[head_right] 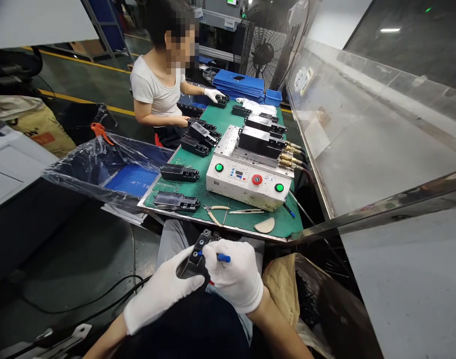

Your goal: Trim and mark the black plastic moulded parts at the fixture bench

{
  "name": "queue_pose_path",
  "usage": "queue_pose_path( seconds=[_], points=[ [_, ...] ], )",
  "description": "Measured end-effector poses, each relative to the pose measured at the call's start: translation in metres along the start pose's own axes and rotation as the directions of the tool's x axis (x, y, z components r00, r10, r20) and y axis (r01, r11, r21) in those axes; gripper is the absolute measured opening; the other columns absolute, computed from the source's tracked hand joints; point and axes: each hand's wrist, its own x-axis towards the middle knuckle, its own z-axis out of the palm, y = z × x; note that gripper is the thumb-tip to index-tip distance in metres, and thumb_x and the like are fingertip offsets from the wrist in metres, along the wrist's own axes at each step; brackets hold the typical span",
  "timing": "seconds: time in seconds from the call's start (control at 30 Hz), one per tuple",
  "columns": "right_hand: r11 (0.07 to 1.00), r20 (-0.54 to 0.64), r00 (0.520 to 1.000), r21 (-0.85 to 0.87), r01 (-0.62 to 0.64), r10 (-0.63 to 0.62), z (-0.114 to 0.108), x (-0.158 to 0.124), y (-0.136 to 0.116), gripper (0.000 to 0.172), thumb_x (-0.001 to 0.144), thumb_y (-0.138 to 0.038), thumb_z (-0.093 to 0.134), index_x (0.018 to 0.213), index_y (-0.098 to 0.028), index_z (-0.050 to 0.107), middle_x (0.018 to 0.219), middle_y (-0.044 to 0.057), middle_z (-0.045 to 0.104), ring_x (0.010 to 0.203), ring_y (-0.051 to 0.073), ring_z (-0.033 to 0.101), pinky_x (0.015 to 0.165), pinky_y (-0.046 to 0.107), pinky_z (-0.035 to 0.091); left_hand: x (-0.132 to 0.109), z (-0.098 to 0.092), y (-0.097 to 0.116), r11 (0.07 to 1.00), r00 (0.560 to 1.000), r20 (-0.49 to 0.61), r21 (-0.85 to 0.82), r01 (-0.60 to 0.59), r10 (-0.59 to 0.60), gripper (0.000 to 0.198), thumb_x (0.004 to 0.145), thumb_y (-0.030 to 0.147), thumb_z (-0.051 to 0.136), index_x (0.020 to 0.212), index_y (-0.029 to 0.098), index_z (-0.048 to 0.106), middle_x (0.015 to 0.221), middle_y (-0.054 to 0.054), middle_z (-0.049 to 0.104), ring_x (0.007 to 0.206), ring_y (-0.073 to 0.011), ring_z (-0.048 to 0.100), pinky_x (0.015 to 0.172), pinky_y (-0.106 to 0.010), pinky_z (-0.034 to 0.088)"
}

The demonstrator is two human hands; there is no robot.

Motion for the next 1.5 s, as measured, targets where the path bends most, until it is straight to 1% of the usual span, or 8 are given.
queue_pose_path(
  seconds=[0.17,0.33,0.43,0.53,0.73,0.93,1.2,1.5],
  points=[
    [0.971,-0.038,0.973,-0.087,0.225,-0.228,-0.005,-0.005,-0.003,0.015,0.096,-0.015,0.058,0.096,-0.024,0.07,0.077,0.0,0.08,0.064,0.018,0.076,0.06,0.029,0.055,0.005,-0.001,-0.007,0.999,1.0,-0.022,-0.051,0.002,-0.003,0.053,0.085,0.038,0.076,0.135,0.022,0.065,0.133,-0.008,0.075,0.117,-0.029,0.068,0.104,-0.035,0.051],
    [0.991,-0.169,0.983,0.106,0.082,-0.063,-0.006,-0.03,-0.01,0.032,0.093,-0.007,0.059,0.112,-0.03,0.071,0.087,0.0,0.083,0.076,0.022,0.08,0.069,0.035,0.061,0.025,-0.01,-0.009,0.993,0.975,-0.207,-0.098,0.06,-0.079,0.052,0.084,0.045,0.075,0.128,0.02,0.067,0.114,-0.006,0.081,0.105,-0.0278,0.071,0.092,-0.035,0.055],
    [0.982,-0.125,0.992,0.188,0.01,0.013,0.004,-0.045,-0.018,0.031,0.093,-0.006,0.061,0.106,-0.032,0.072,0.086,-0.002,0.083,0.08,0.022,0.08,0.073,0.035,0.063,0.042,-0.018,-0.005,0.984,0.935,-0.349,-0.179,-0.002,-0.061,0.051,0.082,0.046,0.077,0.124,0.018,0.069,0.117,-0.008,0.08,0.108,-0.0272,0.072,0.097,-0.037,0.054],
    [0.979,-0.058,0.997,0.196,0.054,-0.043,0.019,-0.054,-0.023,0.031,0.093,-0.008,0.061,0.114,-0.028,0.07,0.089,0.0,0.083,0.078,0.021,0.08,0.072,0.034,0.064,0.055,-0.026,-0.002,0.964,0.91,-0.413,-0.253,-0.084,-0.03,0.055,0.079,0.044,0.082,0.126,0.02,0.067,0.124,-0.008,0.078,0.112,-0.0261,0.07,0.102,-0.039,0.054],
    [0.981,-0.094,0.981,0.079,0.175,-0.168,0.041,-0.058,-0.02,0.031,0.096,-0.006,0.058,0.123,-0.018,0.065,0.094,0.007,0.082,0.083,0.021,0.08,0.073,0.034,0.063,0.06,-0.032,-0.004,0.953,0.906,-0.422,-0.27,-0.136,0.01,0.054,0.08,0.044,0.083,0.128,0.024,0.067,0.126,-0.005,0.077,0.115,-0.0249,0.07,0.108,-0.041,0.052],
    [0.99,-0.056,0.989,0.036,0.137,-0.134,0.043,-0.066,-0.016,0.024,0.097,-0.007,0.057,0.116,-0.019,0.067,0.087,0.005,0.081,0.074,0.021,0.078,0.067,0.034,0.061,0.064,-0.037,-0.006,0.96,0.894,-0.448,-0.249,-0.127,0.002,0.057,0.081,0.046,0.083,0.13,0.023,0.066,0.13,-0.007,0.076,0.119,-0.0282,0.068,0.11,-0.045,0.052],
    [0.998,-0.182,0.982,0.006,0.058,-0.056,0.036,-0.073,0.001,0.033,0.094,-0.001,0.058,0.118,-0.019,0.07,0.095,0.006,0.082,0.085,0.021,0.079,0.075,0.034,0.063,0.066,-0.043,-0.01,0.958,0.895,-0.445,-0.251,-0.137,0.012,0.056,0.081,0.048,0.083,0.13,0.026,0.067,0.13,-0.006,0.076,0.12,-0.0285,0.068,0.109,-0.047,0.052],
    [0.997,-0.187,0.98,0.011,0.071,-0.067,0.032,-0.074,0.006,0.032,0.093,-0.002,0.058,0.116,-0.02,0.071,0.093,0.005,0.082,0.084,0.021,0.08,0.073,0.034,0.063,0.069,-0.049,-0.005,0.918,0.896,-0.443,-0.364,-0.154,-0.025,0.056,0.078,0.042,0.087,0.127,0.024,0.069,0.13,-0.003,0.076,0.11,-0.0187,0.071,0.1,-0.029,0.056]
  ],
)
